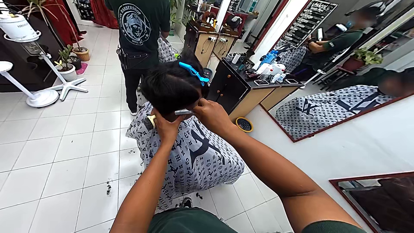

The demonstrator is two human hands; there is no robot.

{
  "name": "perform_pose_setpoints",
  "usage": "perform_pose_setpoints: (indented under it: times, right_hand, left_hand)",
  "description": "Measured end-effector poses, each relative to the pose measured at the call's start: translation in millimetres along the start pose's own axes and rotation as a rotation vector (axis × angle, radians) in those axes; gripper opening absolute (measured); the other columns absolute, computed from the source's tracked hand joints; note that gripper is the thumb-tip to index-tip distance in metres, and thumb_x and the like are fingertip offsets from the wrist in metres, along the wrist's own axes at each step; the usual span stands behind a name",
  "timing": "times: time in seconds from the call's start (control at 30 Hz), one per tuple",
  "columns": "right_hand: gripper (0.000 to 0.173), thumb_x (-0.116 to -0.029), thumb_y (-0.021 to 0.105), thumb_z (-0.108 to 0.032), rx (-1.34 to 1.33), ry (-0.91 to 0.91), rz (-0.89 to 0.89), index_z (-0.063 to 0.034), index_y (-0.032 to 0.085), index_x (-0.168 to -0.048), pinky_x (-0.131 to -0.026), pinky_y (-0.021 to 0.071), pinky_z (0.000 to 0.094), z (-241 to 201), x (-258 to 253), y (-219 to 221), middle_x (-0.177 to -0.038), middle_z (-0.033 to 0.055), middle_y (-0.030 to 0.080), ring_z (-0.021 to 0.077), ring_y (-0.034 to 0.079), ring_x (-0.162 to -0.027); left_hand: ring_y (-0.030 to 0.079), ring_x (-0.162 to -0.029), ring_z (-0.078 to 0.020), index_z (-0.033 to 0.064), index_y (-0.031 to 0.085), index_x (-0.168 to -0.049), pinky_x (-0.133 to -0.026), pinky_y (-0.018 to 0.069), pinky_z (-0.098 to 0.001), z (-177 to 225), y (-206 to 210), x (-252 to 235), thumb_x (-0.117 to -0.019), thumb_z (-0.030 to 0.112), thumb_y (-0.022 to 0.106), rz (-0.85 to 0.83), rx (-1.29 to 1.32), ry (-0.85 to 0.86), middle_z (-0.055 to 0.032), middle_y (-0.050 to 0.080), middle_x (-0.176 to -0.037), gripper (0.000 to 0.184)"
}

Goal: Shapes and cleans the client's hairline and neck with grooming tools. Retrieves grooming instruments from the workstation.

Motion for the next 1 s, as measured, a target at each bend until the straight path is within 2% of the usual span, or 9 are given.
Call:
perform_pose_setpoints:
  times: [0.2, 0.3, 0.37, 0.47, 0.57, 0.67, 0.77, 0.83, 1.0]
  right_hand:
    - [0.010, -0.0931, 0.072, -0.013, -0.208, -0.087, 0.062, -0.0039, 0.076, -0.094, -0.071, 0.0589, 0.0482, 6.3, 21.3, 3.4, -0.090, 0.0163, 0.068, 0.0319, 0.069, -0.081]
    - [0.018, -0.0989, 0.066, -0.018, -0.488, -0.080, 0.127, -0.0055, 0.078, -0.104, -0.082, 0.0611, 0.0386, 18.1, 63.9, 8.3, -0.102, 0.0107, 0.075, 0.0207, 0.073, -0.091]
    - [0.021, -0.1010, 0.061, -0.015, -0.601, -0.001, 0.088, -0.0029, 0.076, -0.110, -0.086, 0.0611, 0.0373, 16.9, 85.5, 20.9, -0.105, 0.0108, 0.076, 0.0197, 0.074, -0.094]
    - [0.023, -0.1037, 0.054, -0.010, -0.724, 0.124, -0.200, 0.0003, 0.070, -0.117, -0.084, 0.0587, 0.0551, -9.2, 102.3, 39.6, -0.102, 0.0172, 0.075, 0.0326, 0.074, -0.092]
    - [0.025, -0.1098, 0.044, -0.019, -1.498, 0.080, -0.182, -0.0049, 0.065, -0.110, -0.064, 0.0573, 0.0250, -44.4, 123.8, 48.8, -0.092, 0.0039, 0.075, 0.0087, 0.070, -0.073]
    - [0.033, -0.1089, 0.048, -0.035, -2.328, -0.112, -0.148, -0.0140, 0.073, -0.111, -0.057, 0.0563, 0.0175, -80.0, 138.1, 62.6, -0.082, -0.0014, 0.075, 0.0029, 0.070, -0.064]
    - [0.038, -0.1111, 0.040, -0.033, -1.866, 0.283, -0.303, -0.0083, 0.065, -0.098, -0.045, 0.0456, 0.0160, -106.5, 144.2, 91.2, -0.068, -0.0016, 0.069, -0.0008, 0.056, -0.048]
    - [0.037, -0.1109, 0.036, -0.025, -1.454, 0.564, -0.373, -0.0004, 0.063, -0.108, -0.049, 0.0454, 0.0224, -131.7, 138.3, 104.0, -0.072, 0.0008, 0.067, 0.0036, 0.053, -0.050]
    - [0.032, -0.1100, 0.044, -0.036, -1.719, 0.744, 0.403, -0.0205, 0.072, -0.104, -0.044, 0.0442, 0.0126, -189.2, 134.8, 108.7, -0.066, -0.0092, 0.068, -0.0050, 0.054, -0.048]
  left_hand:
    - [0.046, -0.138, -0.0380, 0.0055, 0.016, -0.162, -0.109, 0.0435, -0.0549, -8.7, -16.4, 3.2, -0.0710, 0.027, 0.094, -0.047, 0.157, 0.135, -0.0273, 0.041, -0.153, 0.122]
    - [0.061, -0.123, -0.0221, -0.0001, 0.029, -0.158, -0.088, 0.0577, -0.0384, -24.0, -60.6, 30.7, -0.0922, 0.061, 0.064, -0.194, 0.088, 0.539, -0.0213, 0.050, -0.150, 0.096]
    - [0.070, -0.095, -0.0055, 0.0116, 0.060, -0.138, -0.074, 0.0585, -0.0251, -16.0, -84.6, 54.4, -0.1008, 0.065, 0.045, -0.512, 0.211, 0.635, -0.0043, 0.073, -0.115, 0.067]
    - [0.069, -0.073, -0.0009, 0.0168, 0.073, -0.121, -0.063, 0.0554, -0.0163, -4.1, -89.3, 70.4, -0.0995, 0.072, 0.030, -1.169, 0.574, 0.413, 0.0010, 0.077, -0.090, 0.073]
    - [0.070, -0.076, -0.0039, 0.0188, 0.072, -0.123, -0.066, 0.0566, -0.0178, -5.5, -87.0, 64.9, -0.0977, 0.075, 0.030, -1.342, 0.837, 0.277, 0.0006, 0.076, -0.093, 0.075]
    - [0.069, -0.078, -0.0061, 0.0163, 0.072, -0.119, -0.068, 0.0550, -0.0196, -4.9, -105.1, 56.3, -0.0959, 0.078, 0.031, -1.457, 0.959, 0.211, -0.0013, 0.075, -0.093, 0.078]
    - [0.069, -0.078, -0.0067, 0.0117, 0.072, -0.113, -0.071, 0.0552, -0.0205, -1.5, -120.1, 43.0, -0.0963, 0.077, 0.034, -1.625, 1.007, 0.204, -0.0026, 0.074, -0.090, 0.077]
    - [0.068, -0.078, -0.0043, 0.0119, 0.073, -0.112, -0.071, 0.0552, -0.0190, 1.3, -127.5, 31.1, -0.0985, 0.073, 0.037, -1.712, 0.978, 0.228, -0.0014, 0.074, -0.091, 0.072]
    - [0.065, -0.070, -0.0001, 0.0064, 0.072, -0.108, -0.063, 0.0515, -0.0153, -2.5, -137.7, 1.5, -0.1007, 0.069, 0.038, -1.875, 0.816, 0.257, -0.0019, 0.073, -0.084, 0.072]
Point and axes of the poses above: each hand's wrist, its own x-axis away from the middle knuckle, its own y-axis out of the palm, z = x × y, the point moved 2 cm from there along -x, towards the middle knuckle
